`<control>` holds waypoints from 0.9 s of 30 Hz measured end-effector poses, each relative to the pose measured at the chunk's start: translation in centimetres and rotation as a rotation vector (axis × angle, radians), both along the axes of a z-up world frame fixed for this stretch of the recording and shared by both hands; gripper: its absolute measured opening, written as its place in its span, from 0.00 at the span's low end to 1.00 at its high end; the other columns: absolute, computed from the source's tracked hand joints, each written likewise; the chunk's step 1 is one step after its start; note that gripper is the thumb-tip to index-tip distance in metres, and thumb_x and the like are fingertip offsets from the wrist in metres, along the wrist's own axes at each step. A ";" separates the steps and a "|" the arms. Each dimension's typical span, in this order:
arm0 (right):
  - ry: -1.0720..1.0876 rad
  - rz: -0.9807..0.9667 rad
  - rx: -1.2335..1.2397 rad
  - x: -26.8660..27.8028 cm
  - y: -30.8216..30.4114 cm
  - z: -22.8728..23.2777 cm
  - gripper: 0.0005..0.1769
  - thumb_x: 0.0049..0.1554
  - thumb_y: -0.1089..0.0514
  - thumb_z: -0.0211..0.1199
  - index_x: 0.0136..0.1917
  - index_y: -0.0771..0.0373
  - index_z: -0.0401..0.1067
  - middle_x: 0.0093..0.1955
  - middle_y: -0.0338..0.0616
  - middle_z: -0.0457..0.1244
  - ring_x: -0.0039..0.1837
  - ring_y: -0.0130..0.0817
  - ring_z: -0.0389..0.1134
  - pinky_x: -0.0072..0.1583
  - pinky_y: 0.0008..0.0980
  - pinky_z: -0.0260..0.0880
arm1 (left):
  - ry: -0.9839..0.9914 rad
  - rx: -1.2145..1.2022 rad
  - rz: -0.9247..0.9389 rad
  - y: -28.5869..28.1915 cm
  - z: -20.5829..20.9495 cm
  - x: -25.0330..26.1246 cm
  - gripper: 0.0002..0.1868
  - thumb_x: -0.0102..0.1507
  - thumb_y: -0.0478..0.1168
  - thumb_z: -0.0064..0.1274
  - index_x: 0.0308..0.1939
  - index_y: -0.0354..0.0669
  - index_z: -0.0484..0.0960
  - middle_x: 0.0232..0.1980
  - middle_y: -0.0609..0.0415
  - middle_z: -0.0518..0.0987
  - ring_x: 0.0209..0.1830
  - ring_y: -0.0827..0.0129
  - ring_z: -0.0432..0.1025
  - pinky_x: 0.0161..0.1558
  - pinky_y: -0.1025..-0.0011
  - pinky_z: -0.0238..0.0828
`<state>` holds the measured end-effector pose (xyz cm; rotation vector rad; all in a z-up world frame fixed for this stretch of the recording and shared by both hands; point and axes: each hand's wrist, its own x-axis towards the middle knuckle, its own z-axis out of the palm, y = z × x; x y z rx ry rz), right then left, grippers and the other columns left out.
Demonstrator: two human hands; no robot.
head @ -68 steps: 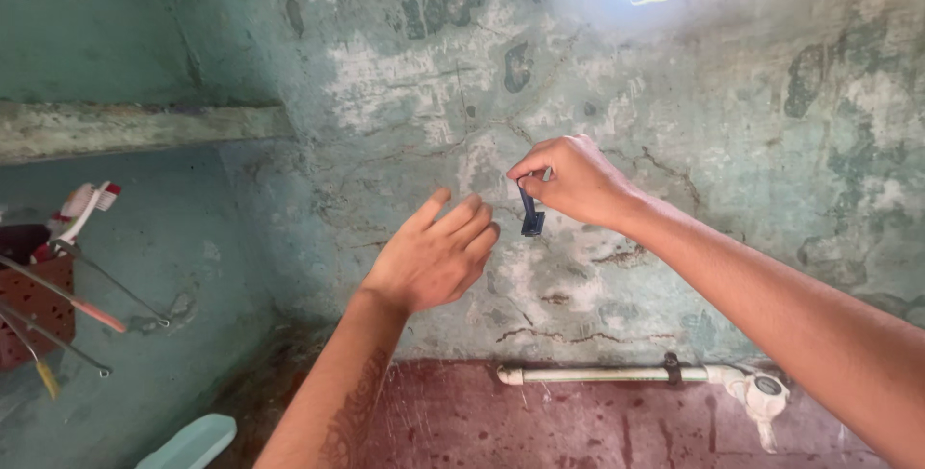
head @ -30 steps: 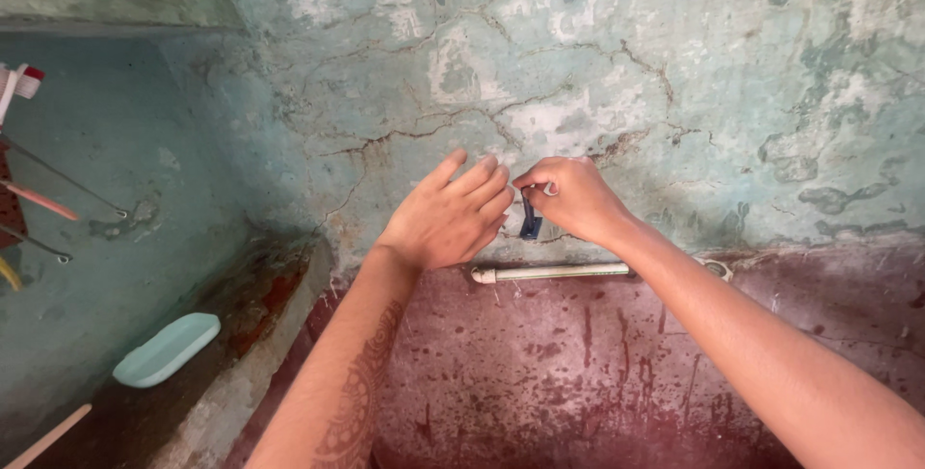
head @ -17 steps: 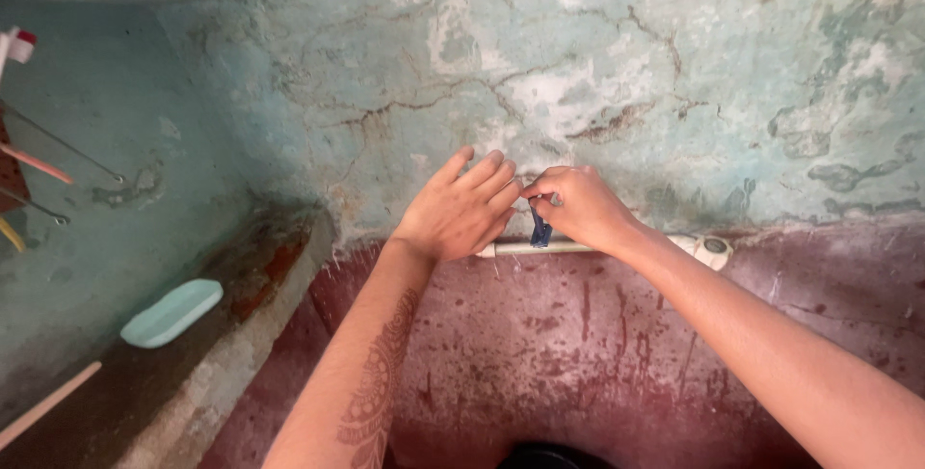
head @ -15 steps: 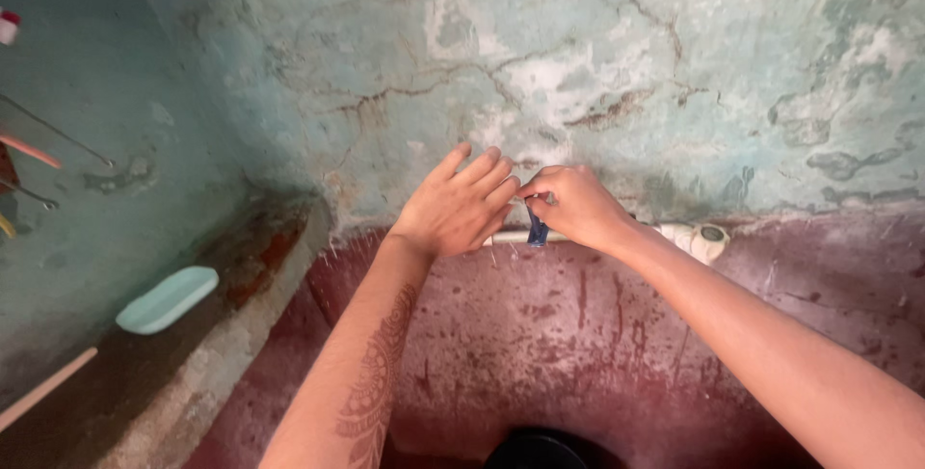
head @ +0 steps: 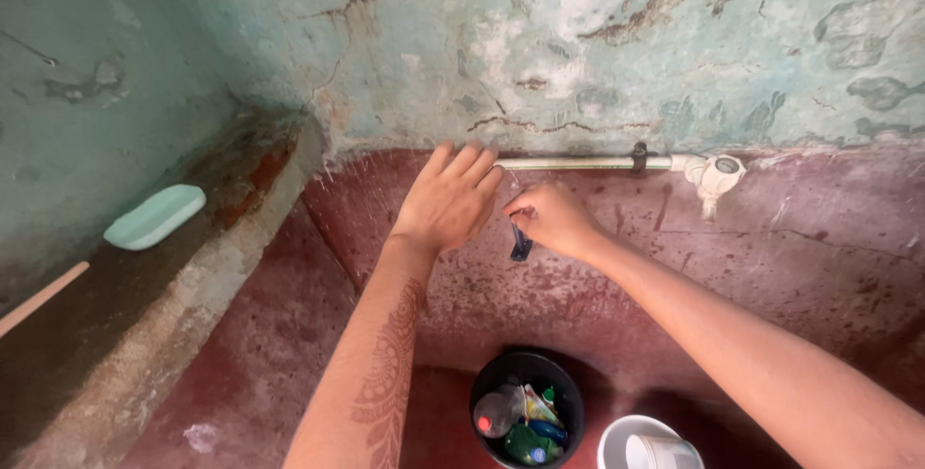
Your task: The person picks up a plastic bottle, a small tube, a packet, and a toothbrush from shelves and place them into a bucket in a wash area.
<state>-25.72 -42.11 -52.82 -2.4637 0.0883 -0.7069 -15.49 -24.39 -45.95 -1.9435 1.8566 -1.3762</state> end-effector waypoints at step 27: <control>0.213 -0.068 0.041 -1.6 -0.3 -0.8 0.11 0.57 0.64 0.63 0.52 0.59 0.81 0.54 0.45 0.72 0.44 0.35 0.76 0.52 0.34 0.76 | 0.070 0.130 0.030 -0.6 -2.9 -2.1 0.11 0.61 0.46 0.53 0.45 0.49 0.78 0.55 0.57 0.75 0.59 0.64 0.65 0.65 0.57 0.56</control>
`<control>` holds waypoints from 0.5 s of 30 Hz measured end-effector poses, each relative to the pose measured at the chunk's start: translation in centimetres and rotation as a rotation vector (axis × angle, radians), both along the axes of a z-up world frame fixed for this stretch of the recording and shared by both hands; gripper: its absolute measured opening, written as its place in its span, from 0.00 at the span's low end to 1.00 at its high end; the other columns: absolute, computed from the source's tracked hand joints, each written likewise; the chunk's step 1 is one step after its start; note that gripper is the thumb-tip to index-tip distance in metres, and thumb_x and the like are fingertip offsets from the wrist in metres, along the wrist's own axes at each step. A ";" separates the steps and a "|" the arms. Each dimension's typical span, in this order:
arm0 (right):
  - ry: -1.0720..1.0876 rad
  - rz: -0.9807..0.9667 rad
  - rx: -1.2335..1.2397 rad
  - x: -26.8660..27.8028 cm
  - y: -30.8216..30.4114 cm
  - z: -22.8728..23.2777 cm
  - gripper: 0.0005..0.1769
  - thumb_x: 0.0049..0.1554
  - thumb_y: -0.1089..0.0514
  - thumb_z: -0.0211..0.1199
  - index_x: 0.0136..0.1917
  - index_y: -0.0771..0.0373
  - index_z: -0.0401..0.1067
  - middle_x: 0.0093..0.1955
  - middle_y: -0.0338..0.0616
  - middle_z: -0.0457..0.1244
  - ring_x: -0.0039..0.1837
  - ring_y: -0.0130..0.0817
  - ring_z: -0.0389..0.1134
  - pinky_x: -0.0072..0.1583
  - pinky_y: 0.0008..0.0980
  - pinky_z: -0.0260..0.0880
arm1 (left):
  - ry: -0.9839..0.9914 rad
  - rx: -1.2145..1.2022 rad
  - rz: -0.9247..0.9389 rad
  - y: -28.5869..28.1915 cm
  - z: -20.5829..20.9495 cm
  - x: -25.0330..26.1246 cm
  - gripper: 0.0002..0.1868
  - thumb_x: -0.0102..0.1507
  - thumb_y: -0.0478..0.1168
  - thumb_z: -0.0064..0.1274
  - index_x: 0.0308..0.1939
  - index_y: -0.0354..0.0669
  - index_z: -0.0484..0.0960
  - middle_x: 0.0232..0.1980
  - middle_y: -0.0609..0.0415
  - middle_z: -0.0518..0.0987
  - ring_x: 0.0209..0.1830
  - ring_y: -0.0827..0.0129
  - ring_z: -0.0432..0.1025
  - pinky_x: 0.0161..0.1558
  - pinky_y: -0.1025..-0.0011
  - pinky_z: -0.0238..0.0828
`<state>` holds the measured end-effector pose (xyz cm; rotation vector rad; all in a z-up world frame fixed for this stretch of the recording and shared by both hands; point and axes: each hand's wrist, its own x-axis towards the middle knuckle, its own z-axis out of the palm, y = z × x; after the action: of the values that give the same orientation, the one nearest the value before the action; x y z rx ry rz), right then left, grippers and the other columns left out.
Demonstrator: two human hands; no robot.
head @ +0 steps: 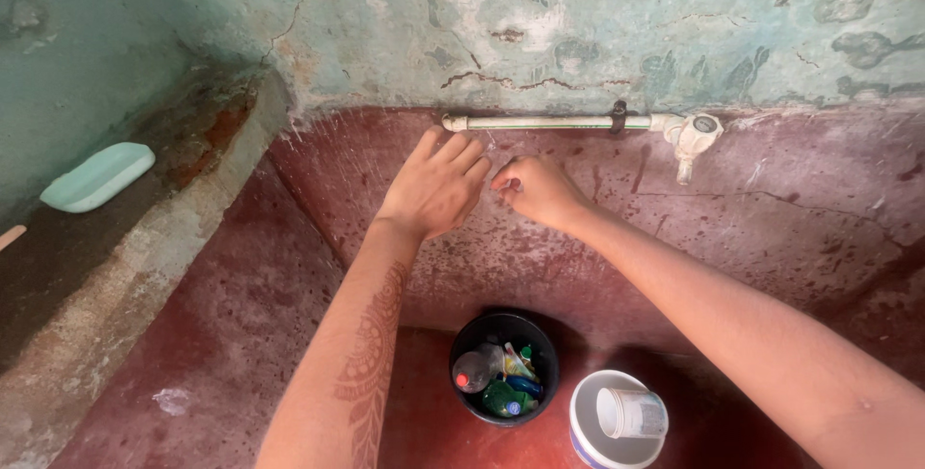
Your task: The person picks up a plastic bottle, a small tube, a packet, and a toothbrush from shelves and place them into a bucket in a wash area.
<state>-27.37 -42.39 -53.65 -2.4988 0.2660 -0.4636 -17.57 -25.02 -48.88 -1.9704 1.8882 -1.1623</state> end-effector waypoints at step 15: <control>-0.123 0.064 -0.052 -0.4 0.0 1.1 0.11 0.53 0.66 0.64 0.49 0.60 0.82 0.49 0.49 0.72 0.43 0.38 0.74 0.51 0.37 0.73 | -0.057 -0.039 -0.039 -0.1 0.5 0.3 0.14 0.60 0.46 0.54 0.47 0.48 0.79 0.54 0.56 0.75 0.63 0.63 0.64 0.64 0.58 0.57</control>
<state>-27.72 -42.38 -52.51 -2.5095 0.1264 -0.6018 -17.31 -25.15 -48.38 -1.9063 1.8978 -1.2614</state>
